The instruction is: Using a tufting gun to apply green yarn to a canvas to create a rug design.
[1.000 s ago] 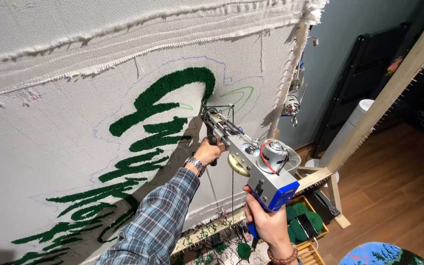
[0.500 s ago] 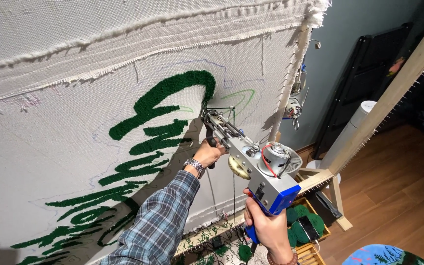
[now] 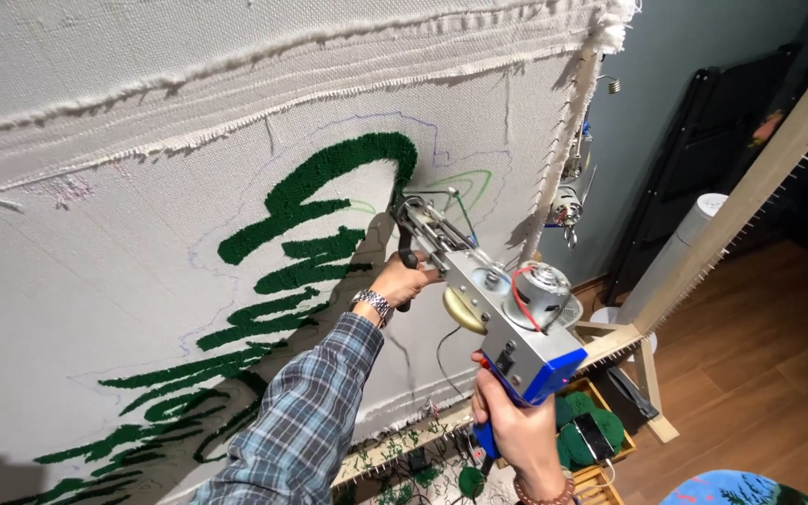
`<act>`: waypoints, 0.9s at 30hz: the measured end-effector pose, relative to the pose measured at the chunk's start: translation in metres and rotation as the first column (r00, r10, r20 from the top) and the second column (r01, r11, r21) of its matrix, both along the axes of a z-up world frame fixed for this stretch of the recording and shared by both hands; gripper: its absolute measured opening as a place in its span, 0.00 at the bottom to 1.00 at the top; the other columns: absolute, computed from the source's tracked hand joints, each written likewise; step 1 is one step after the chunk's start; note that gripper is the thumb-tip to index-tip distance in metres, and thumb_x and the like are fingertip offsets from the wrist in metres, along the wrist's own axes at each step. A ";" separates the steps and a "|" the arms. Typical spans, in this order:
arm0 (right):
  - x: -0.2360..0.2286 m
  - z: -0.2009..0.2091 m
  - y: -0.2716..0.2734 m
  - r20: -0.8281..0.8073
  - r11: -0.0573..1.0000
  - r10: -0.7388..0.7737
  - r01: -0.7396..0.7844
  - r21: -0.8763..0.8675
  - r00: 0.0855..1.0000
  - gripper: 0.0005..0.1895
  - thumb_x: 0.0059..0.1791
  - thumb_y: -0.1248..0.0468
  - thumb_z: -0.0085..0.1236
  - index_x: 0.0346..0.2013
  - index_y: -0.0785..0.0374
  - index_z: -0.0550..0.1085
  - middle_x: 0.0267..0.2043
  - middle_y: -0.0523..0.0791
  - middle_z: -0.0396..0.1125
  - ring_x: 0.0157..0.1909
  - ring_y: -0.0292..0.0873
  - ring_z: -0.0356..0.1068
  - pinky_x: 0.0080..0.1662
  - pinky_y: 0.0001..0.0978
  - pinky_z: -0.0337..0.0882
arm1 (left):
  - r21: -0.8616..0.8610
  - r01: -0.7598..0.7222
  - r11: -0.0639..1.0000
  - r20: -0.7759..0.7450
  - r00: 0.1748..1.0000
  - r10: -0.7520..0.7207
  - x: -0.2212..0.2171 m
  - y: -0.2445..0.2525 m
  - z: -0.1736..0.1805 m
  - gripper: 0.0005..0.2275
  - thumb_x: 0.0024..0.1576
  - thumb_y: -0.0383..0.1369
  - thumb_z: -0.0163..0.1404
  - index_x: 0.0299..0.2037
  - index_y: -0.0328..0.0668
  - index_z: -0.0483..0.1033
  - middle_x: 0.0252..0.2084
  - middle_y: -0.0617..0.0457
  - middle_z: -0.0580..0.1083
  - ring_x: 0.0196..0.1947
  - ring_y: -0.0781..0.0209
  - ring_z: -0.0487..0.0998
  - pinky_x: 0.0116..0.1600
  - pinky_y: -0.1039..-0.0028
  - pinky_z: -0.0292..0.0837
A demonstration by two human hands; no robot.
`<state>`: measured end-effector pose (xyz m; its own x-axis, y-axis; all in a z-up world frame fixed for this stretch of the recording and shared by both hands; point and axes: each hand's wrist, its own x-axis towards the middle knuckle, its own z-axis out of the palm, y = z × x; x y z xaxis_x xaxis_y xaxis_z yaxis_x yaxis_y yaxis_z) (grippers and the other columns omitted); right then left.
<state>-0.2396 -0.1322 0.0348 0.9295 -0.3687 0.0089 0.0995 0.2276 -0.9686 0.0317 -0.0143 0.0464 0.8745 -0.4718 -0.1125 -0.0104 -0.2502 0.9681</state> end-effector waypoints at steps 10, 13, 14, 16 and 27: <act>-0.037 -0.003 -0.017 0.107 0.991 -0.015 0.001 0.133 0.994 0.08 0.52 0.70 0.57 0.32 0.69 0.68 0.17 0.50 0.62 0.18 0.47 0.65 0.24 0.41 0.75 | -0.044 0.053 0.998 -0.091 0.994 -0.057 -0.025 -0.018 -0.018 0.10 0.54 0.32 0.61 0.36 0.46 0.70 0.34 0.42 0.83 0.35 0.65 0.85 0.23 0.80 0.59; -0.054 0.003 -0.023 0.091 0.995 -0.057 0.048 0.088 0.994 0.07 0.50 0.71 0.58 0.34 0.71 0.68 0.19 0.51 0.62 0.16 0.47 0.65 0.21 0.41 0.73 | -0.034 0.193 0.981 -0.008 0.981 -0.194 -0.043 -0.021 -0.010 0.09 0.59 0.36 0.56 0.31 0.40 0.78 0.31 0.45 0.83 0.21 0.70 0.69 0.26 0.78 0.60; -0.059 0.004 -0.025 0.126 0.995 -0.057 0.046 0.086 0.990 0.07 0.50 0.71 0.57 0.35 0.71 0.68 0.17 0.50 0.61 0.16 0.46 0.63 0.21 0.41 0.72 | -0.032 0.220 0.975 0.011 0.976 -0.219 -0.046 -0.021 -0.010 0.11 0.59 0.37 0.57 0.27 0.41 0.79 0.31 0.47 0.84 0.21 0.71 0.68 0.27 0.79 0.62; -0.067 0.005 -0.028 0.162 0.995 -0.060 0.047 0.084 0.985 0.07 0.51 0.72 0.56 0.37 0.72 0.67 0.16 0.49 0.60 0.15 0.46 0.62 0.21 0.40 0.71 | -0.028 0.249 0.968 0.031 0.968 -0.248 -0.056 -0.021 0.000 0.13 0.60 0.38 0.58 0.24 0.42 0.80 0.31 0.48 0.84 0.21 0.72 0.67 0.28 0.80 0.64; -0.081 0.014 -0.025 0.167 0.983 -0.103 0.076 0.165 0.981 0.07 0.51 0.73 0.54 0.41 0.75 0.67 0.16 0.49 0.55 0.16 0.45 0.58 0.22 0.38 0.64 | 0.112 0.282 0.953 0.084 0.953 -0.292 -0.081 -0.016 0.024 0.08 0.57 0.40 0.60 0.31 0.48 0.81 0.27 0.55 0.80 0.26 0.69 0.70 0.34 0.76 0.66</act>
<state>-0.3205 -0.1575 0.0490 0.8819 -0.4600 0.1032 0.2904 0.3578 -0.8875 -0.0491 -0.0298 0.0707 0.7128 -0.6955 -0.0906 -0.1894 -0.3153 0.9299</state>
